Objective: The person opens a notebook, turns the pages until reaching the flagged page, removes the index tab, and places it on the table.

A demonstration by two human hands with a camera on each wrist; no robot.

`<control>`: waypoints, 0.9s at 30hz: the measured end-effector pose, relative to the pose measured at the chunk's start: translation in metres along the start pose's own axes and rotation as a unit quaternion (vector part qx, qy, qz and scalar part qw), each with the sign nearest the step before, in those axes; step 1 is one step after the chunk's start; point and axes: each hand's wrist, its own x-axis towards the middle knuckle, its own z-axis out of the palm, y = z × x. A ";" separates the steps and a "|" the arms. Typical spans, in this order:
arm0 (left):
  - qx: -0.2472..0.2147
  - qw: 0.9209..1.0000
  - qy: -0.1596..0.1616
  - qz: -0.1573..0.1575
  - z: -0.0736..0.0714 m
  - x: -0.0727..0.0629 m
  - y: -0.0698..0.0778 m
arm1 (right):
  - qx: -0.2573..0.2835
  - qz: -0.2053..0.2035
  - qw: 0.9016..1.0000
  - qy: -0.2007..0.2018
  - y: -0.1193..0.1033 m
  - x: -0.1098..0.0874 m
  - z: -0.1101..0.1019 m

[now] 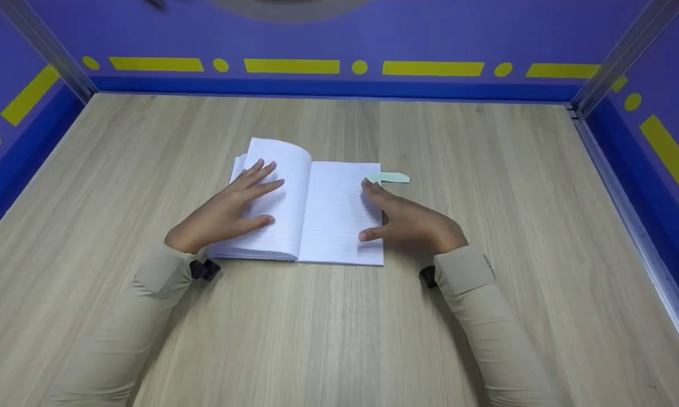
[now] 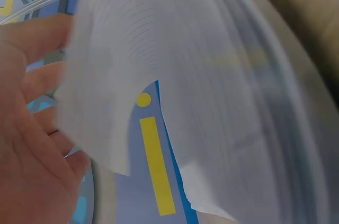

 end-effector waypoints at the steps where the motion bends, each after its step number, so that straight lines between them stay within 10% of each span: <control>1: -0.004 1.000 -0.017 -0.008 0.000 0.000 -0.001 | -0.001 -0.001 1.000 0.000 0.000 0.000 0.000; 11: -0.044 0.980 -0.171 -0.090 0.003 -0.004 -0.014 | -0.004 -0.025 0.999 -0.019 0.001 0.001 0.000; 27: -0.080 0.960 -0.246 -0.111 0.003 -0.011 -0.033 | -0.031 -0.012 0.998 -0.057 0.003 0.001 0.004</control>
